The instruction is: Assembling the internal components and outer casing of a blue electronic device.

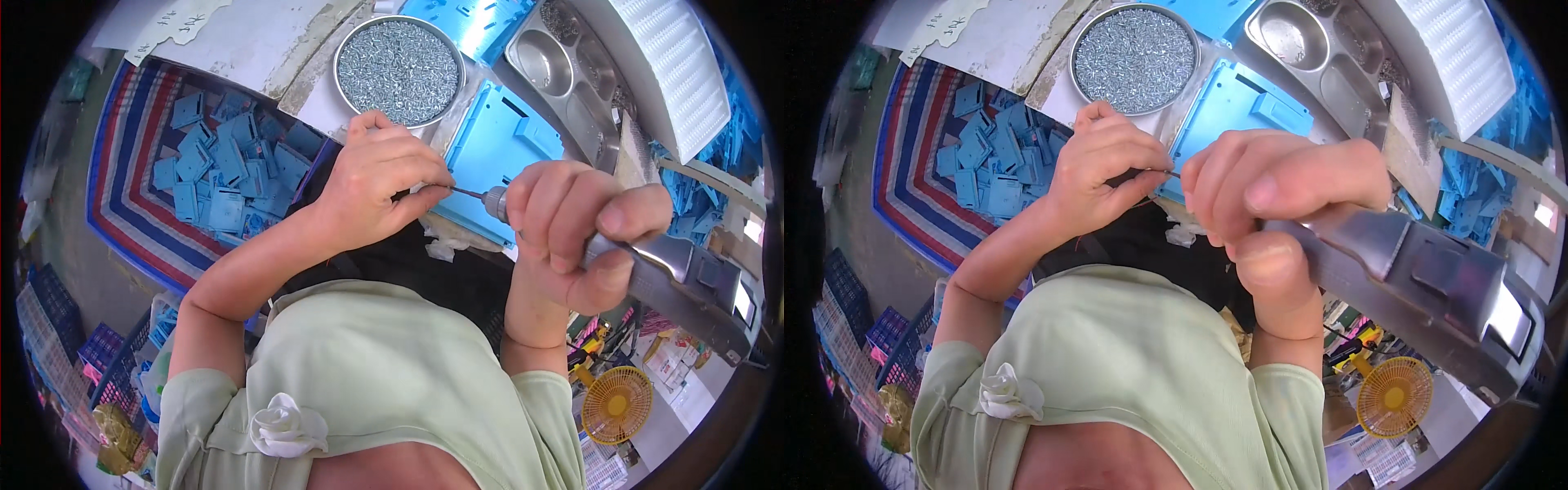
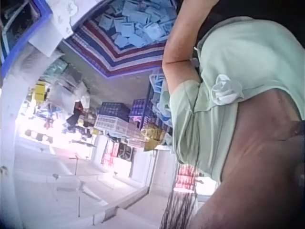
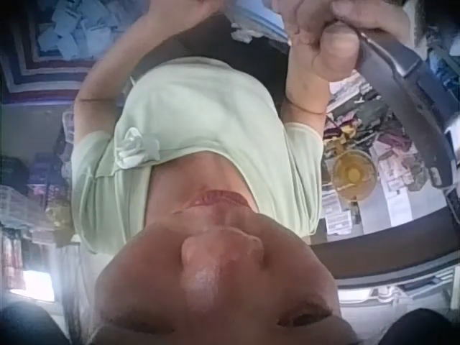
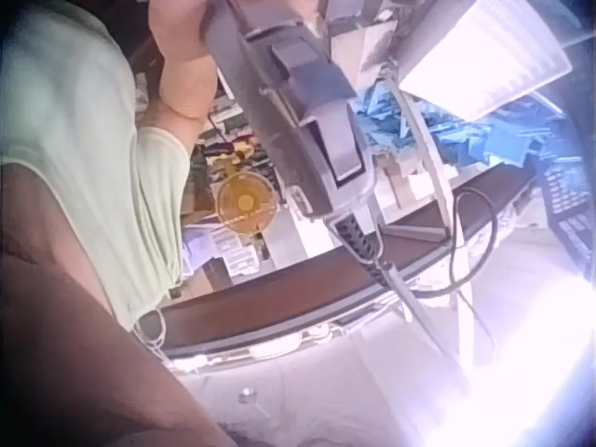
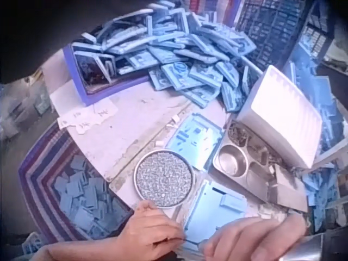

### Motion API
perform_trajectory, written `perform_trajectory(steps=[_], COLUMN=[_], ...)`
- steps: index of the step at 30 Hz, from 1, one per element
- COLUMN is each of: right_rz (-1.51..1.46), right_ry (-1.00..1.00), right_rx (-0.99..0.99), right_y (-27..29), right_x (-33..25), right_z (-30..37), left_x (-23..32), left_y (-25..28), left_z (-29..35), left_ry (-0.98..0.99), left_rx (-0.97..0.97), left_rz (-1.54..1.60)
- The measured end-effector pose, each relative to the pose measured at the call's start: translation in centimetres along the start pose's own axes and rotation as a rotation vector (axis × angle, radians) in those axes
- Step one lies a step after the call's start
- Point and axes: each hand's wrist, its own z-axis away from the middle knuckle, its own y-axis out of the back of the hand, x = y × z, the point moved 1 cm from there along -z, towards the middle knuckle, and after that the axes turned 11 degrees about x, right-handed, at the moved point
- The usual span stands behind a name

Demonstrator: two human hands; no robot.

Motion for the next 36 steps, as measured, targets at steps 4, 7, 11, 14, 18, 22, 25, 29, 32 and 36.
perform_trajectory(steps=[4, 7, 11, 14, 18, 22, 25, 29, 32, 36], right_rz=[0.03, -0.084, -0.059, 0.133, 0.21, 0.194, 0.015, 0.082, 0.081, 0.032], right_ry=[-0.019, -0.086, -0.132, -0.101, -0.035, -0.118, -0.001, 0.187, 0.176, 0.269], right_rx=[0.067, 0.149, 0.229, 0.169, 0.087, 0.099, 0.241, 0.465, 0.613, 0.577], right_y=[-0.6, -1.1, -2.3, -3.0, -2.9, -1.8, 2.0, 7.8, 10.5, 11.3], right_x=[-0.1, 0.1, 1.1, 1.9, 3.0, 2.0, -1.5, -3.7, -0.5, 0.3], right_z=[0.8, 1.9, 3.7, 4.0, 4.4, 4.5, 4.0, 5.0, 6.1, 4.9], left_x=[0.1, 0.3, -0.8, -1.1, -1.5, -0.7, 0.3, 1.8, 1.4, 1.8], left_y=[0.0, 0.8, 3.3, 2.9, 1.9, -0.1, -2.8, -6.8, -7.3, -7.0], left_z=[0.5, 0.2, -0.6, -0.4, -0.2, -1.8, -4.1, -4.7, -4.6, -4.9], left_ry=[-0.057, -0.021, 0.036, 0.044, 0.009, -0.088, -0.192, -0.291, -0.278, -0.26], left_rx=[-0.024, -0.135, -0.059, 0.002, 0.061, 0.027, -0.094, -0.31, -0.377, -0.409], left_rz=[-0.035, -0.027, -0.078, -0.101, -0.13, -0.095, -0.05, -0.111, -0.194, -0.212])
